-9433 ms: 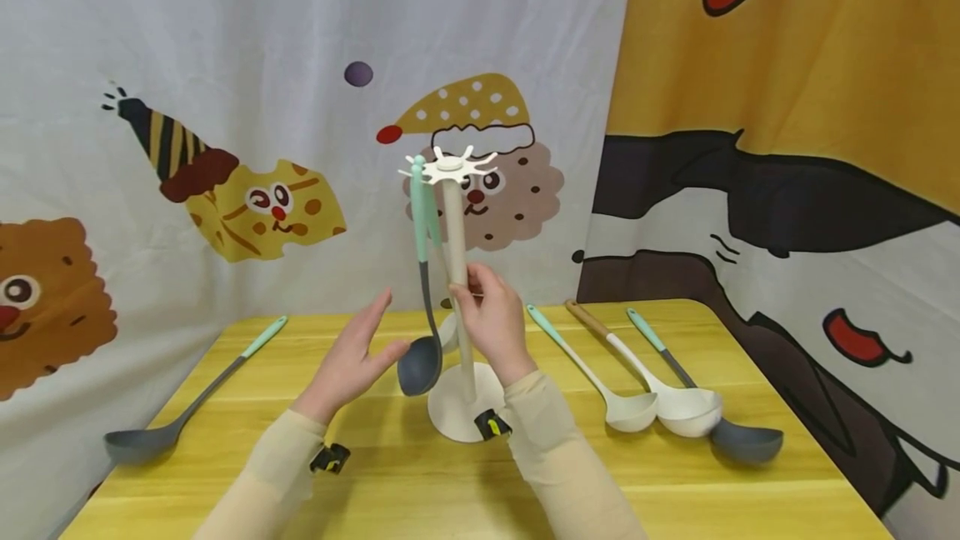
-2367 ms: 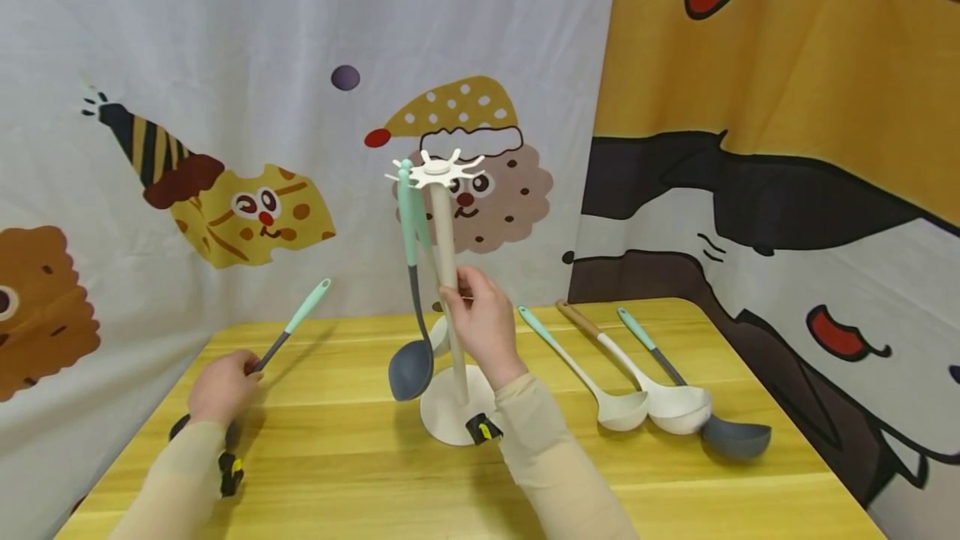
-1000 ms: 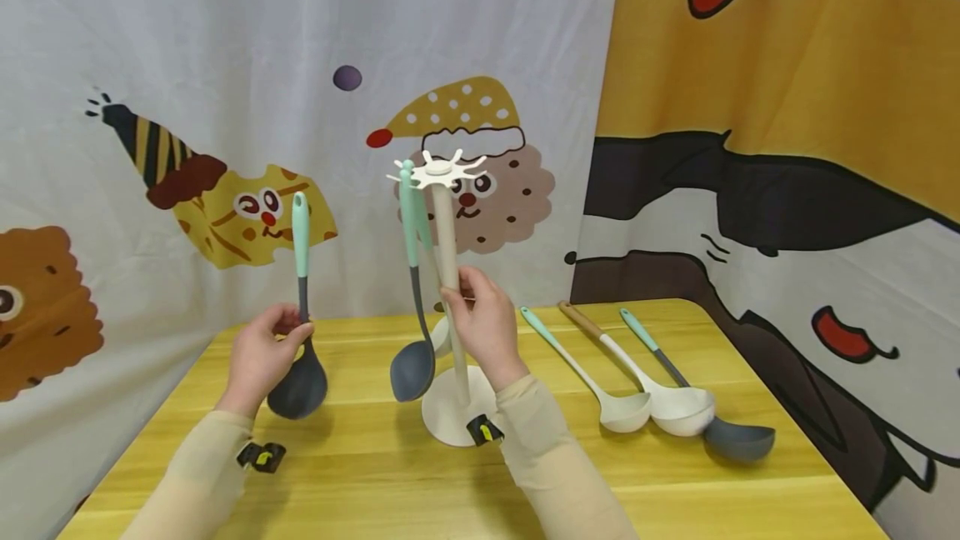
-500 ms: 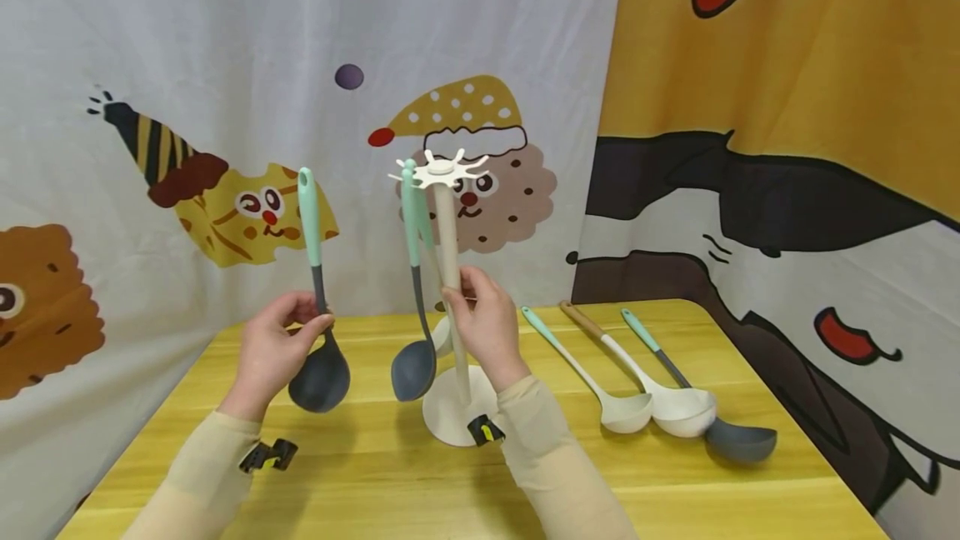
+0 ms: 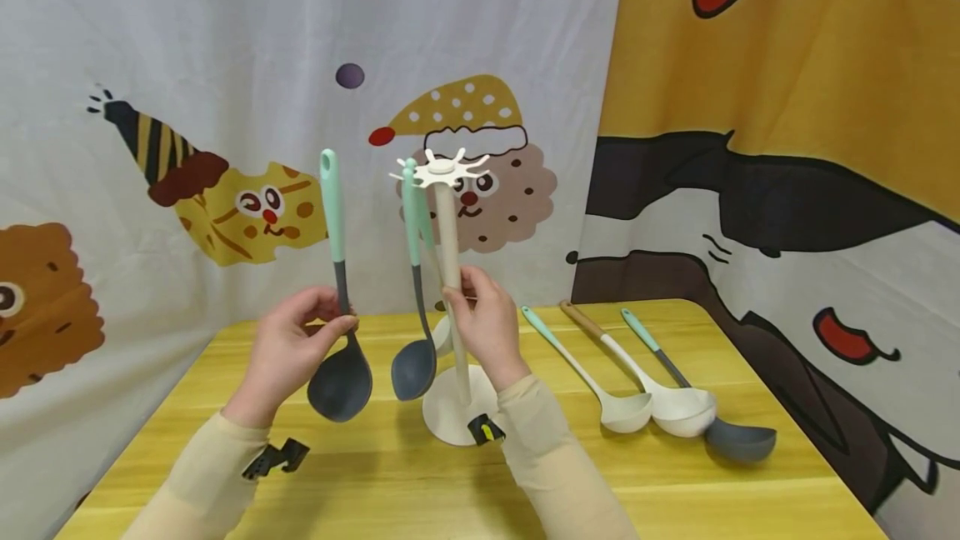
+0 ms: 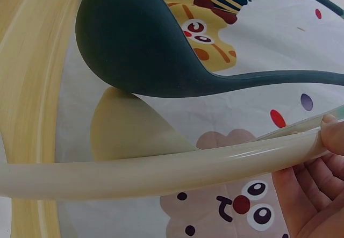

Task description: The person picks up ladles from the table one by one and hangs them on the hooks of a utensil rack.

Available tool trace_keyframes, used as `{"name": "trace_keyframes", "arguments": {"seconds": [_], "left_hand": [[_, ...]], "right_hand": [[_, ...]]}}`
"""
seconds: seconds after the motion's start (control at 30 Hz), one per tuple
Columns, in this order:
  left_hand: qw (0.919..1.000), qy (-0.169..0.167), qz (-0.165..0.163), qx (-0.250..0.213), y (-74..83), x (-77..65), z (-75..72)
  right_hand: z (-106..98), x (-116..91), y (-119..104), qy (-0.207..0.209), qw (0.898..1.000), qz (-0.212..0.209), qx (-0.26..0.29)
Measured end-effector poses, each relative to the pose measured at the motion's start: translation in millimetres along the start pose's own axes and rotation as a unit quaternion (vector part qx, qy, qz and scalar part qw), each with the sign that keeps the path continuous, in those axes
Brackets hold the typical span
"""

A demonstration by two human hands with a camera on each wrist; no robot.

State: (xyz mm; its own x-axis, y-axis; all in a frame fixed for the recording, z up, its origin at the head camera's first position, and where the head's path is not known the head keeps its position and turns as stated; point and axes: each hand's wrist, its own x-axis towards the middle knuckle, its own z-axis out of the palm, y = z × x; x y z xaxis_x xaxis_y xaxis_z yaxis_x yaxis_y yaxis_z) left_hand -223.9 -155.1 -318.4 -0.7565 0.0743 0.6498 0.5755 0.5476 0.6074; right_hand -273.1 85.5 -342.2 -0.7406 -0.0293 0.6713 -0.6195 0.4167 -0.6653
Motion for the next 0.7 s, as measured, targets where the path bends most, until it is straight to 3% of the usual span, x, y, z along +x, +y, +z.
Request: {"name": "trace_keyframes", "arguments": {"seconds": [0.47, 0.7], "left_hand": [[0.9972, -0.024, 0.053, -0.048, 20.1, 0.3, 15.2], [0.9946, -0.034, 0.062, -0.076, 24.0, -1.1, 24.6]], "right_hand": [[-1, 1, -1, -0.001, 1.000, 0.000, -0.006], [0, 0, -1, -0.002, 1.000, 0.008, -0.006]]}}
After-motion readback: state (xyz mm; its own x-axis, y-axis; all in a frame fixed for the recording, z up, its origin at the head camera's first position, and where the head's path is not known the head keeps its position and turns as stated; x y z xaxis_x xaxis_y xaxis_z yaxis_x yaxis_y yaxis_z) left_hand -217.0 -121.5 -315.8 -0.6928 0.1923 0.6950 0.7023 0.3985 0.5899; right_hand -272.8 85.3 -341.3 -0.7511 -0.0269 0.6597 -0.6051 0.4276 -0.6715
